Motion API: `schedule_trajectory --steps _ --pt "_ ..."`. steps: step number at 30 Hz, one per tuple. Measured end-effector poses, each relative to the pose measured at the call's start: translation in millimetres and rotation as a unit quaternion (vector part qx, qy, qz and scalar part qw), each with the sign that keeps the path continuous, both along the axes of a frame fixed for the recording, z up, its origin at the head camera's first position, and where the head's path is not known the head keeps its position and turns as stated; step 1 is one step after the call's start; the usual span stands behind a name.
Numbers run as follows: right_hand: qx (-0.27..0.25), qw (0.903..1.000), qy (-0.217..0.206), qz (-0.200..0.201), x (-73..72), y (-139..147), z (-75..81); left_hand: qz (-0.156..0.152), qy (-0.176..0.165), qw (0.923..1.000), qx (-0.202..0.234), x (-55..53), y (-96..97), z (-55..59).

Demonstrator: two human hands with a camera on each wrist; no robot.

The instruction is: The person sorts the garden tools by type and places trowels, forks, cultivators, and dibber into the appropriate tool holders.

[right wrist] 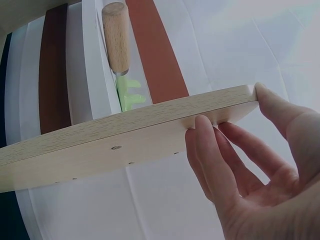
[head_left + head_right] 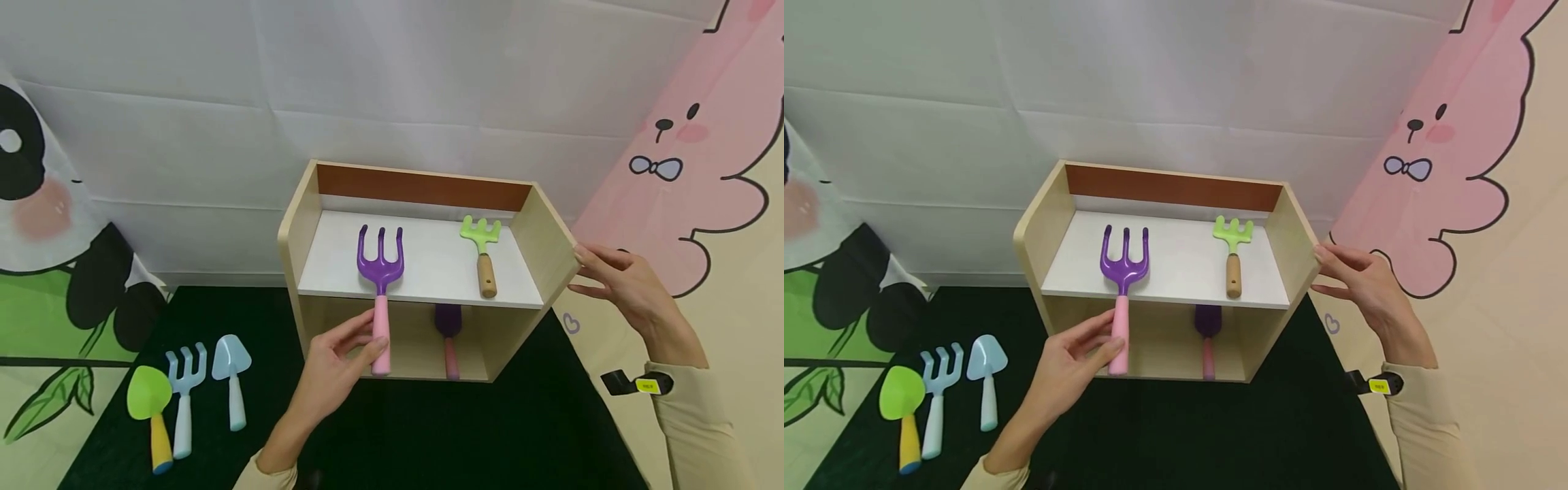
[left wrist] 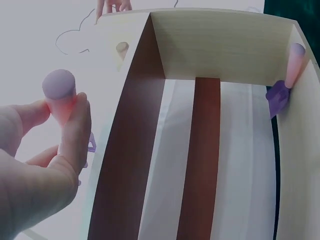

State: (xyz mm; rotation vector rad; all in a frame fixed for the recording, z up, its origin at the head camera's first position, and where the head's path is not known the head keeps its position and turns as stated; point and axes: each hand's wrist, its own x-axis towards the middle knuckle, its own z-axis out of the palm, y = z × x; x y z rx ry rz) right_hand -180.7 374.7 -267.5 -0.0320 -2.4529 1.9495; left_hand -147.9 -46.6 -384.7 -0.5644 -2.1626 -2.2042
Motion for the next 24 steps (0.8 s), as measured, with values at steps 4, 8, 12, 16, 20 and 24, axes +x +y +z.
schedule_trajectory --steps 4,8,12,16,20,24 --pt "0.005 1.0 0.0 -0.002 1.8 0.8 -0.6 -0.006 0.006 1.0 0.003 -7.0 7.4 7.5" --pt "-0.002 1.0 0.0 -0.004 3.0 1.5 -1.4 -0.015 0.004 0.9998 0.013 -12.1 14.0 16.2" --pt "-0.005 1.0 0.001 -0.004 3.9 2.2 -2.1 -0.024 -0.006 0.9996 0.014 -16.7 19.7 25.6" --pt "0.003 1.0 0.003 -0.001 4.4 2.5 -2.1 -0.027 -0.018 0.9995 0.004 -21.7 25.3 33.4" --pt "0.0 1.0 0.005 0.002 3.9 1.9 -1.3 -0.029 -0.027 0.9992 0.0 -27.0 30.0 38.0" --pt "-0.005 0.9999 0.009 0.005 2.2 0.8 -0.4 -0.028 -0.041 0.9988 0.001 -33.1 34.4 40.8"
